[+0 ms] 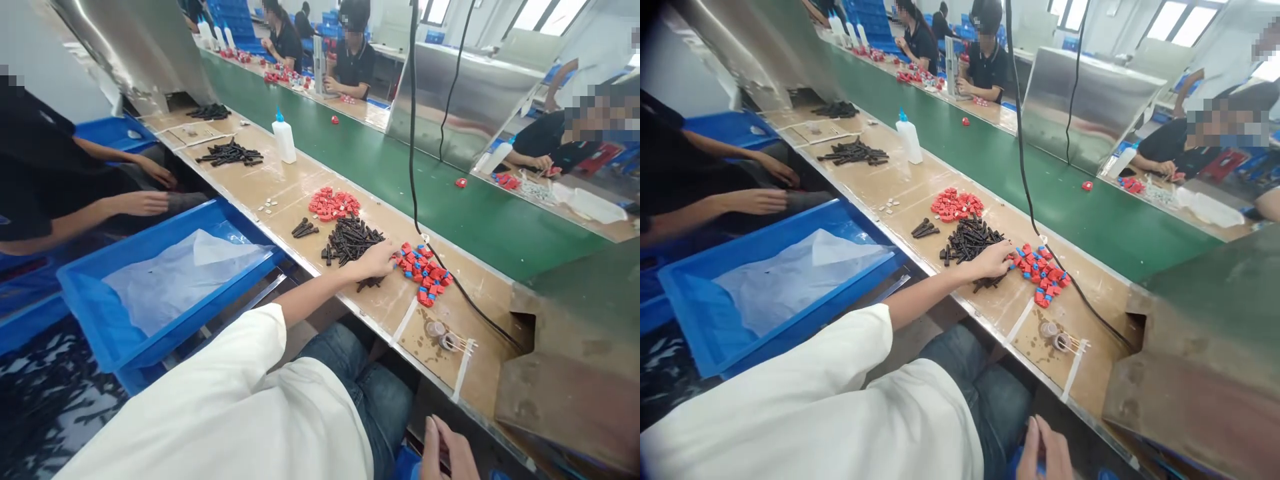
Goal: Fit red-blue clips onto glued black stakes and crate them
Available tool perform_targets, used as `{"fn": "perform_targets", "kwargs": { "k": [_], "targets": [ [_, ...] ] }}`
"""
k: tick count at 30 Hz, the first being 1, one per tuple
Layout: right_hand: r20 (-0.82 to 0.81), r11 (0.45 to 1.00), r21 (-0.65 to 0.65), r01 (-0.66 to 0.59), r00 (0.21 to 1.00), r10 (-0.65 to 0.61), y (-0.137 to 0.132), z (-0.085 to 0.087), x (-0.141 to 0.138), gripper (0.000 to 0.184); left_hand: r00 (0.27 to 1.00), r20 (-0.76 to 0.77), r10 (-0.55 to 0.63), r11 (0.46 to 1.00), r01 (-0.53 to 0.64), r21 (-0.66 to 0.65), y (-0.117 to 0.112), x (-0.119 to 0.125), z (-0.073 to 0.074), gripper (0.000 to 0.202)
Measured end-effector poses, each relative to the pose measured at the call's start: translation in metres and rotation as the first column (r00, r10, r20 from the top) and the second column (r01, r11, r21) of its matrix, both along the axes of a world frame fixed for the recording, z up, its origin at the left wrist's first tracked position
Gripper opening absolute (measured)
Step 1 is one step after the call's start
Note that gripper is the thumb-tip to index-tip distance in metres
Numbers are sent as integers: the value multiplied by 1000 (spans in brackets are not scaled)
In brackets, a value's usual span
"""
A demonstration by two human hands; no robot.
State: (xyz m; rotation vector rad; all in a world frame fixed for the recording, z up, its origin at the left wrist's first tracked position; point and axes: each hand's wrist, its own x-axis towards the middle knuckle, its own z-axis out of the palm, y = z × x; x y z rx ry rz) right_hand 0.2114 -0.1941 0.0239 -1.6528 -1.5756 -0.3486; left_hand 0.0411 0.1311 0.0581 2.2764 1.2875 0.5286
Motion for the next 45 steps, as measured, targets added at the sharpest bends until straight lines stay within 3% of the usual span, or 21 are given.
{"fn": "perform_targets", "kwargs": {
  "k": [4,11,16,18,19,20,21,23,25,26,27,28,29,30,32,33,34,35,37,39,45],
  "targets": [
    [39,980,2,-198,979,198,21,-2,-12,4,993,-116,32,998,-38,-45,17,21,0,39],
    [-142,982,-54,-183,974,174,17,-10,-7,6,986,-125,108,992,-116,-57,15,28,-6,23],
    [-252,978,-94,-188,955,159,15,-12,-8,9,991,27,129,990,-127,-58,15,17,-9,22],
    [-271,973,-105,-203,948,169,16,-10,-10,10,966,230,121,985,-87,-152,6,13,-11,20],
    [-276,971,-111,-210,945,173,17,-9,-11,11,913,388,126,966,-24,-256,-2,11,-12,19],
    [-284,970,-117,-215,943,175,19,-7,-13,11,820,551,153,920,86,-382,-12,10,-13,19],
    [-294,968,-121,-221,939,177,20,-5,-14,10,695,687,211,833,240,-499,-23,8,-15,21],
    [-324,963,-126,-238,928,187,22,-2,-16,9,493,792,360,571,555,-605,-51,7,-18,31],
    [-356,956,-126,-265,911,206,25,2,-18,7,419,778,468,334,731,-595,-78,8,-21,38],
    [-372,952,-129,-278,903,213,27,4,-18,7,413,762,498,258,769,-585,-89,9,-24,40],
    [-386,949,-131,-288,896,219,28,5,-19,7,418,751,511,218,782,-584,-97,10,-26,41],
    [-396,947,-132,-294,891,222,30,7,-20,7,433,747,504,216,774,-595,-102,12,-29,42],
    [-404,945,-133,-298,887,223,31,8,-20,7,459,751,474,255,745,-616,-104,14,-31,41],
    [-407,945,-133,-298,886,222,32,9,-21,7,496,760,420,340,690,-638,-102,17,-33,40],
    [-407,947,-129,-293,887,219,34,10,-22,7,621,738,264,630,469,-619,-88,20,-34,36],
    [-408,948,-129,-290,887,216,35,11,-23,7,713,677,182,775,320,-546,-78,22,-34,33],
    [-411,949,-130,-286,887,211,35,11,-23,7,809,577,114,880,188,-437,-67,23,-32,30],
    [-414,950,-131,-283,886,207,36,10,-23,8,892,448,57,942,101,-321,-56,24,-29,26],
    [-417,950,-136,-282,886,203,37,10,-24,10,980,197,-30,983,65,-173,-39,26,-23,19],
    [-420,949,-145,-280,886,197,38,9,-24,13,995,68,-77,989,84,-121,-32,30,-19,19],
    [-465,959,-166,-229,876,129,37,-2,-23,21,997,70,-25,1000,24,13,-46,31,-21,32]
  ]
}}
